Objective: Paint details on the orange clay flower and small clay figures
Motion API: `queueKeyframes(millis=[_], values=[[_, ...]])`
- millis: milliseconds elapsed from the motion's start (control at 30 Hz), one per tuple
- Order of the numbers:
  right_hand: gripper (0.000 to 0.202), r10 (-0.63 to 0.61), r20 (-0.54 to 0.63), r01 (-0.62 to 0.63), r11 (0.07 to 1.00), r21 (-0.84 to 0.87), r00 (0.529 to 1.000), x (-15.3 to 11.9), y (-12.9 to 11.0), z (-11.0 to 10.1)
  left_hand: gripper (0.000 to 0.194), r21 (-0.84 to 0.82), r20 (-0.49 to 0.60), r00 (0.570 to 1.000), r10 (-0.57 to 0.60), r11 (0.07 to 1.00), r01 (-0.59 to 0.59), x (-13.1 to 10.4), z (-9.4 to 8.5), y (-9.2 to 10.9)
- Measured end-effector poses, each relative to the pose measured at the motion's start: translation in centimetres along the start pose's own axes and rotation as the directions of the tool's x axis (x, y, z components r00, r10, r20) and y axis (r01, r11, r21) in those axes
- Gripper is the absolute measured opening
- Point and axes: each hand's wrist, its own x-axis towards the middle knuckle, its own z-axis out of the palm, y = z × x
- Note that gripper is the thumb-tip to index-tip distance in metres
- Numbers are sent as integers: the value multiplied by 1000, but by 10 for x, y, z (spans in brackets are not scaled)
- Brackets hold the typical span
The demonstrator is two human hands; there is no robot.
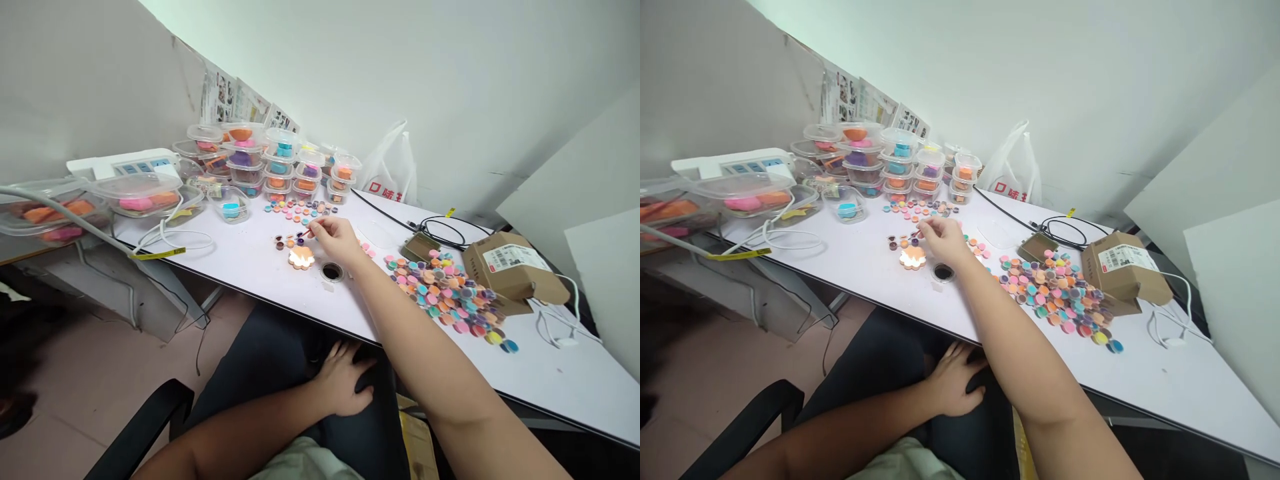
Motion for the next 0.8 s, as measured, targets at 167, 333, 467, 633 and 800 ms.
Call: queueKeyframes(millis=[167, 333, 467, 633, 800], values=[[22, -108, 89, 127, 961, -247, 990, -4, -6, 14, 46, 0, -356, 926, 128, 991, -137, -9, -32, 20], [25, -176, 106, 204, 894, -400, 979, -2, -11, 17, 32, 243, -780, 521, 347, 935, -260, -24, -157, 38], [24, -132, 165, 194, 875, -443, 977, -2, -15, 19, 28, 111, -833, 544, -101, 933, 343, 1, -272, 4], [24, -89, 170, 161, 863, -479, 982, 1, -16, 21, 61, 237, -379, 802, -461, 790, 566, 42, -323, -55], [25, -64, 137, 116, 902, -417, 989, 4, -13, 23, 57, 328, -374, 858, -353, 815, 478, 44, -314, -72]])
